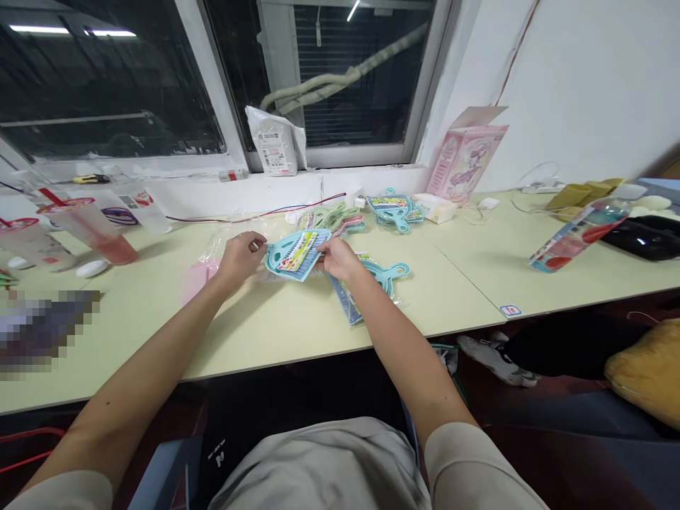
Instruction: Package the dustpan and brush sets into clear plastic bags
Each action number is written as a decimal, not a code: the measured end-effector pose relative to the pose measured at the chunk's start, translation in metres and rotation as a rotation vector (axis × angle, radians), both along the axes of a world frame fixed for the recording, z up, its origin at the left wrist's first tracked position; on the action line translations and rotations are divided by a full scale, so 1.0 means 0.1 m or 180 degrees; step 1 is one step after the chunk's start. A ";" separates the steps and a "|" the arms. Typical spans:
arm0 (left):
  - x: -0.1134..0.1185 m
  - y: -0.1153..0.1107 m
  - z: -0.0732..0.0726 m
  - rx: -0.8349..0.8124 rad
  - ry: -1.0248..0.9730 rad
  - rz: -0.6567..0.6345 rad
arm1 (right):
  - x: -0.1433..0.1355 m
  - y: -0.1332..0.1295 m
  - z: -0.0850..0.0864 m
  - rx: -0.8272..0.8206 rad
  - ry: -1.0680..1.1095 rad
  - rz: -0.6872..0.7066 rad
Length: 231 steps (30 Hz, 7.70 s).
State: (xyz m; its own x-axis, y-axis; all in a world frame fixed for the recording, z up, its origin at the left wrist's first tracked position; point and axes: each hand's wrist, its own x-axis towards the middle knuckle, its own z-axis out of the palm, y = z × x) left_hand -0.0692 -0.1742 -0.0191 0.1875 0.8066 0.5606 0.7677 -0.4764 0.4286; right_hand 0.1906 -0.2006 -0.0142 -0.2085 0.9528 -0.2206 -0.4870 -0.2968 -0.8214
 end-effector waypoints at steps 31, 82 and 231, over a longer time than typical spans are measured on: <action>0.11 -0.05 -0.05 -0.0237 -0.0401 -0.0239 | -0.10 -0.05 -0.04 0.0098 -0.0092 0.0125; -0.48 0.24 0.10 -0.3296 -0.3698 -0.0685 | -0.09 -0.02 -0.03 0.0087 0.0192 -0.0181; 0.09 -0.06 -0.10 -0.0063 0.2208 -0.1016 | -0.20 -0.35 -0.01 0.2894 -0.5384 0.0888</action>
